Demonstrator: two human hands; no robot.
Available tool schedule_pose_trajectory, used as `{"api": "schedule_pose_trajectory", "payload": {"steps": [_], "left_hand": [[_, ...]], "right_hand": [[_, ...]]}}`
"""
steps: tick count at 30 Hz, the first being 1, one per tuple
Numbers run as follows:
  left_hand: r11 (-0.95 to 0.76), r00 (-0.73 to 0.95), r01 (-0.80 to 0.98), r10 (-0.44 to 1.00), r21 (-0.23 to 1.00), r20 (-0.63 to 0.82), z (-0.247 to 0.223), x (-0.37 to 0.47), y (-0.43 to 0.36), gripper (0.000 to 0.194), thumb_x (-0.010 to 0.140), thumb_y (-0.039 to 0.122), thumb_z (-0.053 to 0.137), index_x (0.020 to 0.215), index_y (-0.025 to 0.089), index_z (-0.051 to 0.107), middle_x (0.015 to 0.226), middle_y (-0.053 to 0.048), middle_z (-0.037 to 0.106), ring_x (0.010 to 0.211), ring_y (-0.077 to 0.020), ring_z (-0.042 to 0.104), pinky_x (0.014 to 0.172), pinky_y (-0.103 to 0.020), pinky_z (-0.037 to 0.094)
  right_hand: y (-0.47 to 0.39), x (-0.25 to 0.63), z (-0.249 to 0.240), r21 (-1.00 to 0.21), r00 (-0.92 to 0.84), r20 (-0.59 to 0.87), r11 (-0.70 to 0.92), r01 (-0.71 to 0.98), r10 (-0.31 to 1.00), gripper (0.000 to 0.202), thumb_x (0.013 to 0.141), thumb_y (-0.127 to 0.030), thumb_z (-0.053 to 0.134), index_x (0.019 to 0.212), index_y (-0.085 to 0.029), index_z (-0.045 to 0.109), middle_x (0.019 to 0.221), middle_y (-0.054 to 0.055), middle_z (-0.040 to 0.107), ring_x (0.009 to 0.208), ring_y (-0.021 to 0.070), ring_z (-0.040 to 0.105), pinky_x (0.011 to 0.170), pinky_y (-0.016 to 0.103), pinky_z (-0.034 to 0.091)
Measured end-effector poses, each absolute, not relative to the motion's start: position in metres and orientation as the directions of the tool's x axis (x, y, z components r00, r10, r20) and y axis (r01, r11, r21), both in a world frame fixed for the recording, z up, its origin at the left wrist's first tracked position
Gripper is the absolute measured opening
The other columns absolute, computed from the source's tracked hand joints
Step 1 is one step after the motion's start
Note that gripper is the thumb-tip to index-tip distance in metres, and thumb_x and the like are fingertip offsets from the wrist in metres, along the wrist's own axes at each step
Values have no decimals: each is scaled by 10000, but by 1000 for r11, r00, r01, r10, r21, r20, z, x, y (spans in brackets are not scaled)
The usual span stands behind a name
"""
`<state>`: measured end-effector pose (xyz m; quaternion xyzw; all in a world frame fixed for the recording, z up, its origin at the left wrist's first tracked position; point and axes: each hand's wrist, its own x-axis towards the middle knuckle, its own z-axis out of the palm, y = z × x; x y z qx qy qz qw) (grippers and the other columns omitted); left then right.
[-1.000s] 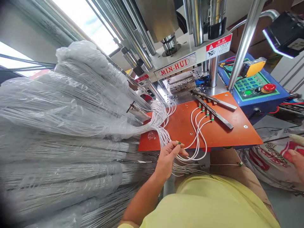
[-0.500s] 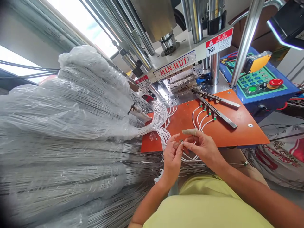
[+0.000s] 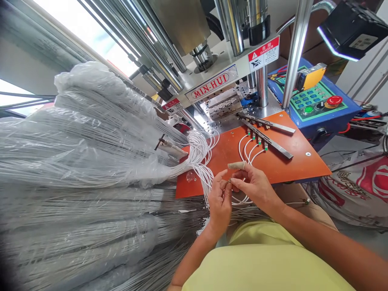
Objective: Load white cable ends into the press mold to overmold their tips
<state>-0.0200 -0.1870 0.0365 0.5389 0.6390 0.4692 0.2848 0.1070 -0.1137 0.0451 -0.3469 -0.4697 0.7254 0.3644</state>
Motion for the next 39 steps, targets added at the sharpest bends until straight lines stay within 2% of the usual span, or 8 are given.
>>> {"api": "schedule_pose_trajectory", "payload": {"steps": [6, 11, 14, 19, 25, 29, 34, 39], "left_hand": [[-215, -141, 668, 903, 712, 405, 26, -22, -187, 342, 999, 173, 429, 1323, 169, 540, 1106, -115, 698, 951, -191, 635, 829, -348, 543], [-366, -34, 749, 812, 553, 583, 15, -23, -188, 450, 974, 99, 403, 1412, 159, 487, 1054, -102, 719, 894, -183, 601, 803, -346, 539], [-359, -77, 732, 800, 578, 594, 13, -20, -189, 433, 981, 106, 401, 1399, 168, 499, 1083, -107, 712, 941, -186, 619, 826, -343, 540], [-222, -204, 637, 875, 738, 439, 14, -15, -189, 357, 1015, 197, 376, 1356, 164, 475, 1201, -150, 645, 1040, -194, 643, 880, -352, 540], [-152, -195, 703, 898, 695, 394, 18, -21, -190, 218, 996, 267, 428, 985, 159, 617, 805, -52, 620, 745, -155, 565, 707, -298, 478], [-51, -127, 400, 986, 915, 111, 26, -26, -190, 321, 996, 420, 436, 910, 171, 619, 668, 5, 514, 602, -114, 448, 591, -257, 405], [257, 168, -210, 960, 943, -224, 42, -37, -186, 530, 806, 697, 609, 727, 173, 583, 542, 62, 329, 460, -65, 272, 480, -242, 307], [432, 611, -112, 740, 895, -280, 63, -36, -199, 531, 787, 688, 645, 771, 162, 714, 528, 23, 422, 479, -99, 377, 505, -276, 374]], "right_hand": [[-114, 108, 45, -934, -503, -174, -304, -189, 847, 488, 753, -304, 723, 1206, -211, 566, 844, 13, 714, 740, 168, 657, 724, 326, 546], [-111, 110, 54, -918, -534, -189, -342, -203, 824, 505, 713, -277, 709, 1188, -205, 552, 820, 2, 695, 734, 161, 654, 684, 298, 543], [-112, 109, 58, -926, -539, -163, -316, -205, 826, 510, 698, -242, 682, 1188, -200, 547, 808, -5, 675, 726, 153, 639, 661, 281, 538], [-121, 104, 51, -992, -422, -36, -84, -97, 906, 491, 745, -161, 583, 1226, -236, 527, 812, -28, 644, 719, 136, 621, 656, 265, 535], [-126, 111, 49, -990, -385, 117, 140, 31, 915, 489, 839, -172, 573, 1307, -294, 500, 856, -27, 612, 741, 125, 597, 704, 262, 518], [-127, 121, 53, -990, -425, 126, 142, 7, 896, 480, 864, -193, 575, 1325, -294, 489, 846, -22, 603, 705, 118, 571, 675, 251, 518], [-132, 127, 60, -926, -492, 258, 358, 119, 832, 485, 889, -192, 564, 1350, -322, 484, 899, -12, 670, 757, 136, 628, 723, 270, 547], [-99, 140, 73, -878, -303, 399, 456, 144, 865, 478, 883, -208, 600, 1342, -317, 527, 919, -10, 680, 848, 155, 666, 883, 321, 546]]}}
